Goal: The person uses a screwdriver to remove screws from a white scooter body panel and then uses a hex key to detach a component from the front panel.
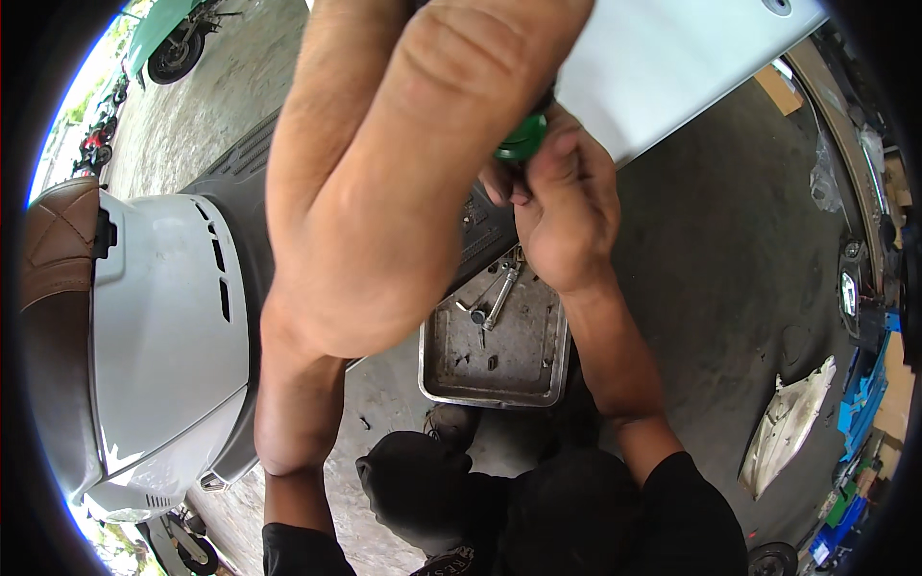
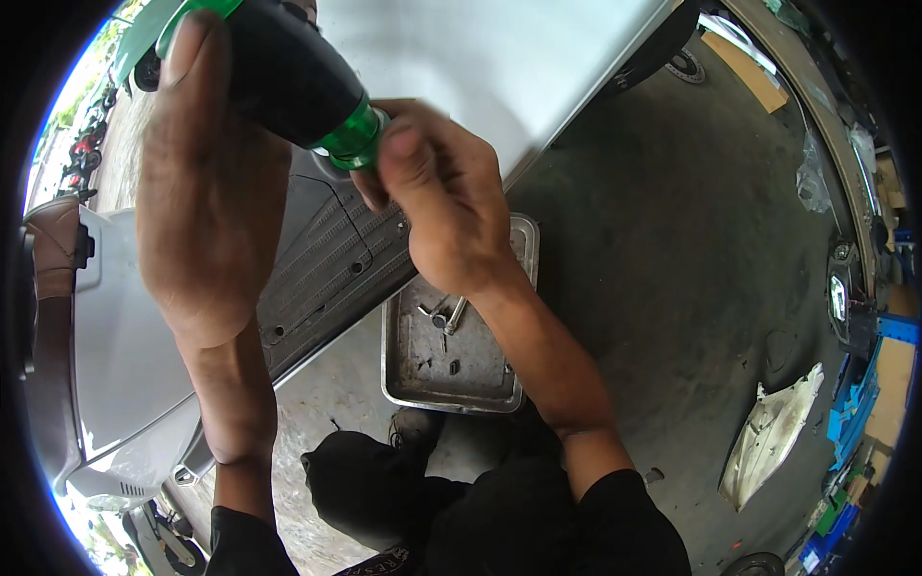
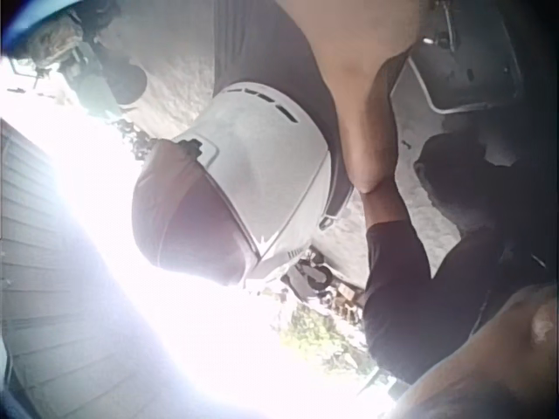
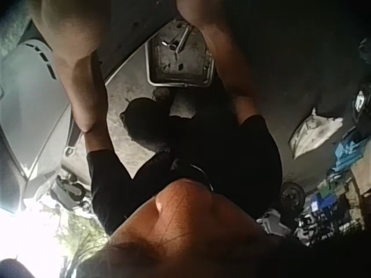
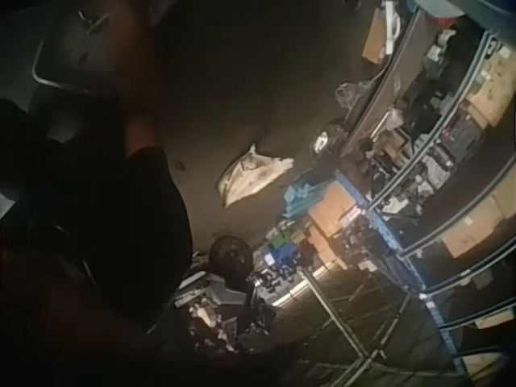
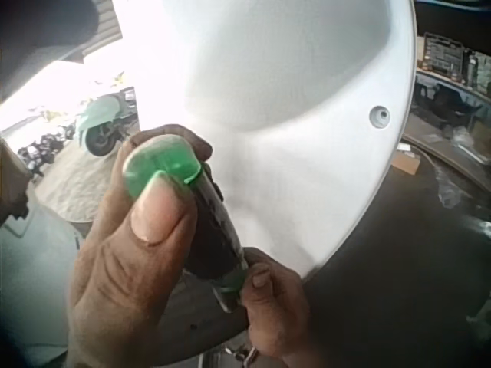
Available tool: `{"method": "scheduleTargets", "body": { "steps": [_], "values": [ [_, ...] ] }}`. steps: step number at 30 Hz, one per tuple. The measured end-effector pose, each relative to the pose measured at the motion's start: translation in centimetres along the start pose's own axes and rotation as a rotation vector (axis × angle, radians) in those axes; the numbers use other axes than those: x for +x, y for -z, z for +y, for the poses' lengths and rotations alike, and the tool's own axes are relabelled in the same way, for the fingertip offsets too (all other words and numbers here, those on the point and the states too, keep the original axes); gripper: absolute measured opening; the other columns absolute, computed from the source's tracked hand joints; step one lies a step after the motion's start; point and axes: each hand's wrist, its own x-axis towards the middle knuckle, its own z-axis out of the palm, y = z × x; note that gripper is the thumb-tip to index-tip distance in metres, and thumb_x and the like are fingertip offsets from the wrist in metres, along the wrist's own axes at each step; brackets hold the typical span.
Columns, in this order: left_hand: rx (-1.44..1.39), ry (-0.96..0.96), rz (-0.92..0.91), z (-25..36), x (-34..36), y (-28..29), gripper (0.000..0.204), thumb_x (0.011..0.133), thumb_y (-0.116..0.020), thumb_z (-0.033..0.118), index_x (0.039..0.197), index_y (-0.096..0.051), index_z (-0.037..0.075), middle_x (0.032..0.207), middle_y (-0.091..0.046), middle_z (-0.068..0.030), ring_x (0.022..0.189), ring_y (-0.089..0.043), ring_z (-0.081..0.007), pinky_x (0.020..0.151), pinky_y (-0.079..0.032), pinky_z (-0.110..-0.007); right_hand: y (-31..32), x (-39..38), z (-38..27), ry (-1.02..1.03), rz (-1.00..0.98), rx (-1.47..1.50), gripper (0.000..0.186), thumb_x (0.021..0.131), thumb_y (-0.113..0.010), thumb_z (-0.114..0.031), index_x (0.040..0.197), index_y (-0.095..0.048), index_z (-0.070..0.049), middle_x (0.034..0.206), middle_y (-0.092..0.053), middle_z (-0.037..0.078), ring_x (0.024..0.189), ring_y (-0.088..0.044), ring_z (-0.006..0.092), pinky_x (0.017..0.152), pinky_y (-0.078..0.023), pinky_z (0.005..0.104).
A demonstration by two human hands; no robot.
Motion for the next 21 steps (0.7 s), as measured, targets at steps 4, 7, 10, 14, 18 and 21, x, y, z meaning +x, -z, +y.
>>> {"method": "scheduleTargets", "body": {
  "steps": [4,7,10,14,18,21],
  "values": [
    [0.048,-0.046,-0.059,-0.5,-0.3,0.8,0.051,0.088,-0.084,0.042,0.104,-0.051,0.006,0.088,-0.058,-0.0094,0.077,-0.056,-0.0172,0.066,-0.043,-0.032,0.2,0.0,-0.6,-0.169,0.005,-0.008,0.058,0.115,-0.035,-0.045,0.1,-0.067,0.001,0.076,-0.063,0.005,0.057,-0.044,0.0071,0.053,-0.035,0.0243],
    [0.069,-0.074,-0.071,-0.9,-0.1,0.8,0.054,0.088,-0.083,0.044,0.107,-0.05,0.005,0.092,-0.058,-0.0108,0.081,-0.056,-0.0188,0.069,-0.044,-0.034,0.1,-0.2,-0.6,-0.19,0.089,0.007,0.054,0.114,-0.04,-0.045,0.097,-0.065,0.0,0.077,-0.063,0.003,0.06,-0.046,0.006,0.056,-0.036,0.0236],
    [0.067,-0.091,-0.07,-1.4,0.0,0.7,0.057,0.088,-0.083,0.045,0.111,-0.049,0.005,0.096,-0.058,-0.0122,0.085,-0.056,-0.0204,0.072,-0.044,-0.035,0.2,-0.3,-0.1,-0.124,0.031,-0.081,0.054,0.112,-0.046,-0.049,0.09,-0.063,-0.002,0.078,-0.064,0.004,0.064,-0.048,0.0049,0.059,-0.037,0.0214],
    [0.068,-0.104,-0.07,-1.6,-0.2,0.8,0.061,0.087,-0.082,0.048,0.115,-0.048,0.005,0.101,-0.058,-0.0141,0.091,-0.057,-0.0225,0.077,-0.045,-0.037,0.9,-0.3,0.1,-0.3,0.033,-0.076,0.059,0.112,-0.042,-0.051,0.088,-0.064,-0.002,0.076,-0.064,0.005,0.062,-0.047,0.0054,0.057,-0.035,0.0229],
    [0.079,-0.125,-0.076,-1.5,-0.3,0.9,0.066,0.087,-0.082,0.05,0.119,-0.047,0.004,0.107,-0.058,-0.0159,0.096,-0.057,-0.0246,0.081,-0.045,-0.039,1.6,-0.9,-0.4,-0.205,0.031,0.132,0.028,0.109,-0.056,-0.027,0.102,-0.064,-0.001,0.086,-0.066,0.006,0.069,-0.056,0.0083,0.063,-0.044,0.0232],
    [0.077,-0.134,-0.072,-1.7,-0.3,0.9,0.069,0.087,-0.081,0.051,0.123,-0.046,0.004,0.111,-0.058,-0.0173,0.101,-0.057,-0.0262,0.084,-0.045,-0.041,1.7,-1.7,-0.5,-0.186,0.029,0.145,0.023,0.089,-0.077,0.007,0.109,-0.065,0.002,0.103,-0.067,0.009,0.088,-0.065,0.0131,0.078,-0.055,0.0261]
  ]
}}
